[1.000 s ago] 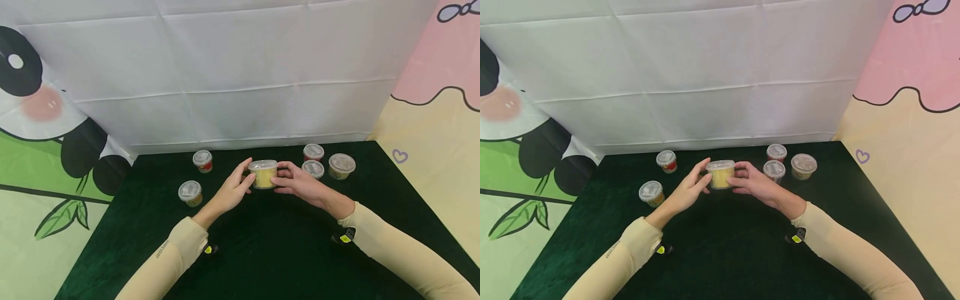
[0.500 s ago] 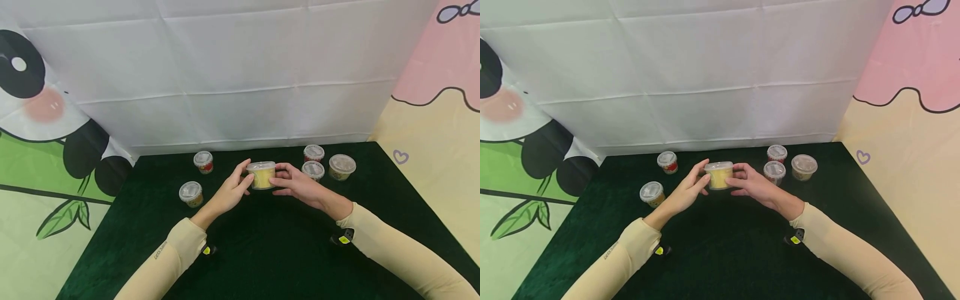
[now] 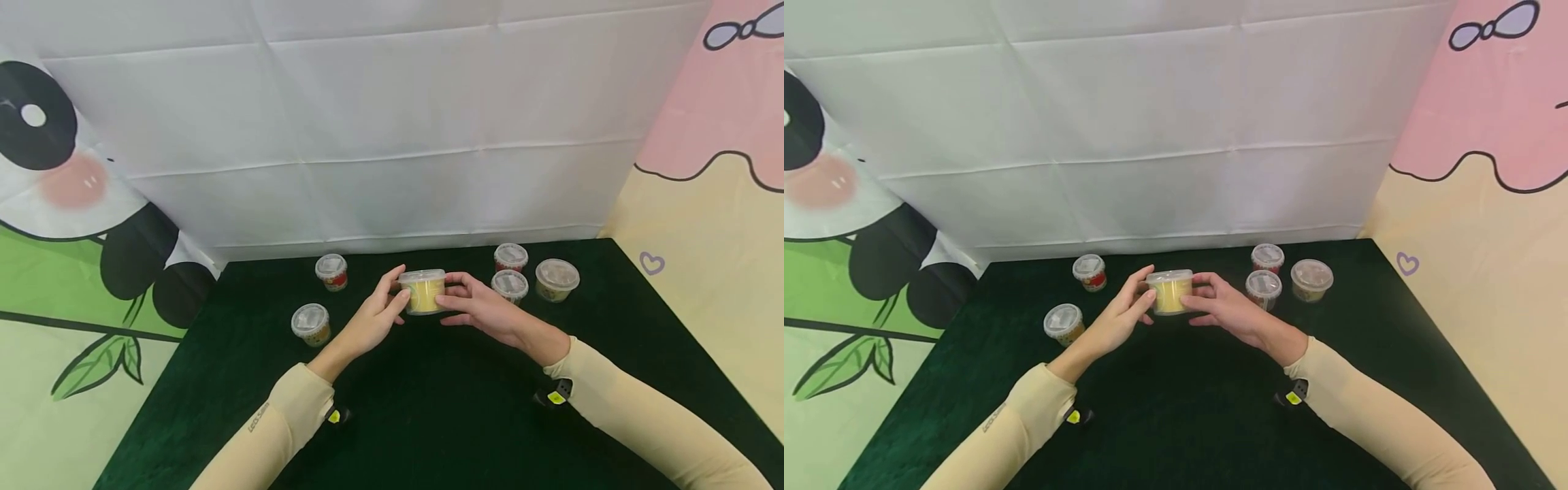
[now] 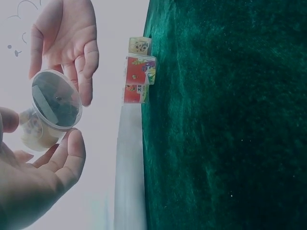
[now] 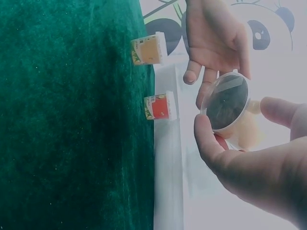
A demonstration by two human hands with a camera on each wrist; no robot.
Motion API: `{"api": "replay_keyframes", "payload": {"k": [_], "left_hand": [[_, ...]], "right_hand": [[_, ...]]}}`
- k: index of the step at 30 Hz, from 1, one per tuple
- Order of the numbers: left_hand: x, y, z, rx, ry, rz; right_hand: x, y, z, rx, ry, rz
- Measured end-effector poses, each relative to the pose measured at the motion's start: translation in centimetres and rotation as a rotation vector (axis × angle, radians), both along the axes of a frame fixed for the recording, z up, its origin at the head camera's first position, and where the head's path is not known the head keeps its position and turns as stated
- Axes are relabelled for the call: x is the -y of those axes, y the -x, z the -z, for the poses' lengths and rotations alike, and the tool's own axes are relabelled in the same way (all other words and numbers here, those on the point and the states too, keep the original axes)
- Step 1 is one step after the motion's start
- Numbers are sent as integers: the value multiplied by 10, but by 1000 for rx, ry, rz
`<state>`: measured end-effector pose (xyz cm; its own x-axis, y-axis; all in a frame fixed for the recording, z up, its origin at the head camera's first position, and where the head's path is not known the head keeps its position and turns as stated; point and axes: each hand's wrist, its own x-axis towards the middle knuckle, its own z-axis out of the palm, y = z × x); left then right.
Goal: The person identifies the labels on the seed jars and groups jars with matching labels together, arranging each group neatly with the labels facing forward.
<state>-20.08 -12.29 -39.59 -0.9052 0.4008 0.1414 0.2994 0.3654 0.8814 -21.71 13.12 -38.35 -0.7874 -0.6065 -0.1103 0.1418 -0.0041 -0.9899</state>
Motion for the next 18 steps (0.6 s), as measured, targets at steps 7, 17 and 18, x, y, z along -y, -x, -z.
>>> {"api": "replay_keyframes", "payload": {"k": [7,17,18], "left_hand": [[0,0,2,8,-8,4],[2,-2,4,-13,-12,-9],[3,-2,4,-14,-14,-9]], "right_hand": [[1,-1,1,8,-4,4],[6,-1,2,14,0,-11],[6,0,2,12,0,-14]]}}
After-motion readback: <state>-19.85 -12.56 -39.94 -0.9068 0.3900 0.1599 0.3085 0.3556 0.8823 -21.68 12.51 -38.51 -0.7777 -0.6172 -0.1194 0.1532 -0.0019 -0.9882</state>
